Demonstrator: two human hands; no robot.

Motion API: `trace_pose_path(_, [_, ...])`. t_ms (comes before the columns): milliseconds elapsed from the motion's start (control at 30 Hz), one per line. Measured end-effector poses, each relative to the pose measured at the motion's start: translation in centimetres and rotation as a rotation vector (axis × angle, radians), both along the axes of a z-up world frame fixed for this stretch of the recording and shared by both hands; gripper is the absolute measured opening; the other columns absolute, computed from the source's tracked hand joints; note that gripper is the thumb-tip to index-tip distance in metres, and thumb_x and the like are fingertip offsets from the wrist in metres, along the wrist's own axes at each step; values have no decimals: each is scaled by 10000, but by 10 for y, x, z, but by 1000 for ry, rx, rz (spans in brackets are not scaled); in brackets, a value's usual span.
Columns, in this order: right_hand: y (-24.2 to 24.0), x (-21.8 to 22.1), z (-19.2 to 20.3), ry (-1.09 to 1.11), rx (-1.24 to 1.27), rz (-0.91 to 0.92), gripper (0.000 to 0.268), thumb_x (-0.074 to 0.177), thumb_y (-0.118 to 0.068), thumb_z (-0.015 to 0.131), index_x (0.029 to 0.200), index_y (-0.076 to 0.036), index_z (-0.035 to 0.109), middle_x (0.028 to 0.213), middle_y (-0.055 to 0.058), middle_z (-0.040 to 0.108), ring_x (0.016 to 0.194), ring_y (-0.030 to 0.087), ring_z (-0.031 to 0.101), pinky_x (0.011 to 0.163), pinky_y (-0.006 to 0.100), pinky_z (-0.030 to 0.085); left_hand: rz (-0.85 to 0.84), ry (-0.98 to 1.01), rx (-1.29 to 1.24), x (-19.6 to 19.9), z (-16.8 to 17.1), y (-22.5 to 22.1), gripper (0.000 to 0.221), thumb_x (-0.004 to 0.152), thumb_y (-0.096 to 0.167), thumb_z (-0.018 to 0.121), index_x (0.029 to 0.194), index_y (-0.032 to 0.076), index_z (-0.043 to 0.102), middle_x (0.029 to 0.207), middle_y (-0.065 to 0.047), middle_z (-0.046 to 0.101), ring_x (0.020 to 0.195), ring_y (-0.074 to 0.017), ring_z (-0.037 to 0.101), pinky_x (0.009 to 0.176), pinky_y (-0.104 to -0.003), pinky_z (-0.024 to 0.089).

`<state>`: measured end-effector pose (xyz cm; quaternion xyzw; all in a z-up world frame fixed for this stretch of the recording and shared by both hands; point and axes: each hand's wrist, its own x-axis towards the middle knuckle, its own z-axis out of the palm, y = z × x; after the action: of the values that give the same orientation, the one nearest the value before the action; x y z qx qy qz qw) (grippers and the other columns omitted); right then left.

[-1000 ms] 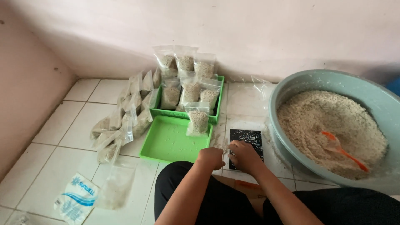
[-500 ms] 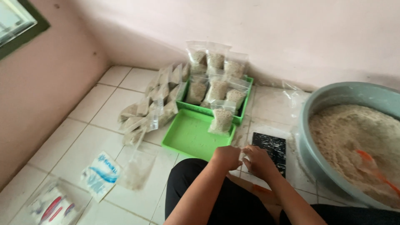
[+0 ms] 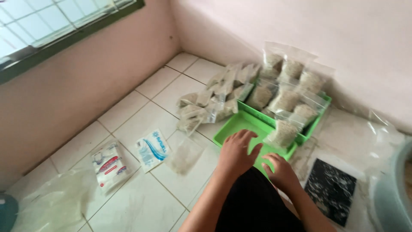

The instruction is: Scooping grains from a large basin into small plastic bags, weighing them on a digital scale, and organizing the filled bags in a tray.

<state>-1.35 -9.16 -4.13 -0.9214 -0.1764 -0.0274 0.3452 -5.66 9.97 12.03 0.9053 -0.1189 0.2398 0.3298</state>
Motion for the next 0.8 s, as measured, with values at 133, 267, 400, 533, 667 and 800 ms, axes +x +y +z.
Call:
trace_pose_path(133, [20,19,-1,48,7,67,333,842,-268,589,1110,-94,683,1185,21,661,1078,219,625,937,327,485,166,106,-143,-16,-33,52,276,843,257,675,1066,99,638,1065,-74,666,902,-290,651,768,-378,514])
trace_pose_path(267, [64,45,52,55,6,82,310,863,-245,604,1135,-120,683,1101,26,713,854,214,696,752,335,543,310,295,-286,-29,-75,77,300,856,236,677,1117,96,630,1133,-44,661,1006,-238,669,806,-354,536])
trace_pose_path(400, [132,56,110,87,-92,213,258,912,-244,572,1121,-147,688,1079,18,736,722,170,703,637,310,574,374,386,-340,-35,-115,102,278,855,234,696,1104,123,639,1148,-29,656,1002,-220,672,825,-346,543])
trace_pose_path(533, [199,35,137,108,-293,381,247,941,-230,549,1143,-159,672,1178,-1,700,873,164,703,792,322,594,524,428,-382,-28,-153,152,296,849,222,708,1110,99,642,1105,-69,686,973,-228,676,815,-351,560])
trace_pose_path(667, [233,8,140,202,-597,626,240,929,-225,530,1122,-170,662,1162,31,666,915,267,663,845,410,546,755,433,-518,-31,-187,207,376,854,227,695,1199,111,599,1170,-55,659,1050,-220,637,882,-353,533])
trace_pose_path(800, [261,-5,66,19,-561,825,162,911,-204,573,967,-81,663,1000,116,644,836,338,617,774,466,501,838,205,-579,-37,-249,260,418,848,163,687,1228,34,572,1177,-113,649,1048,-265,637,913,-355,515])
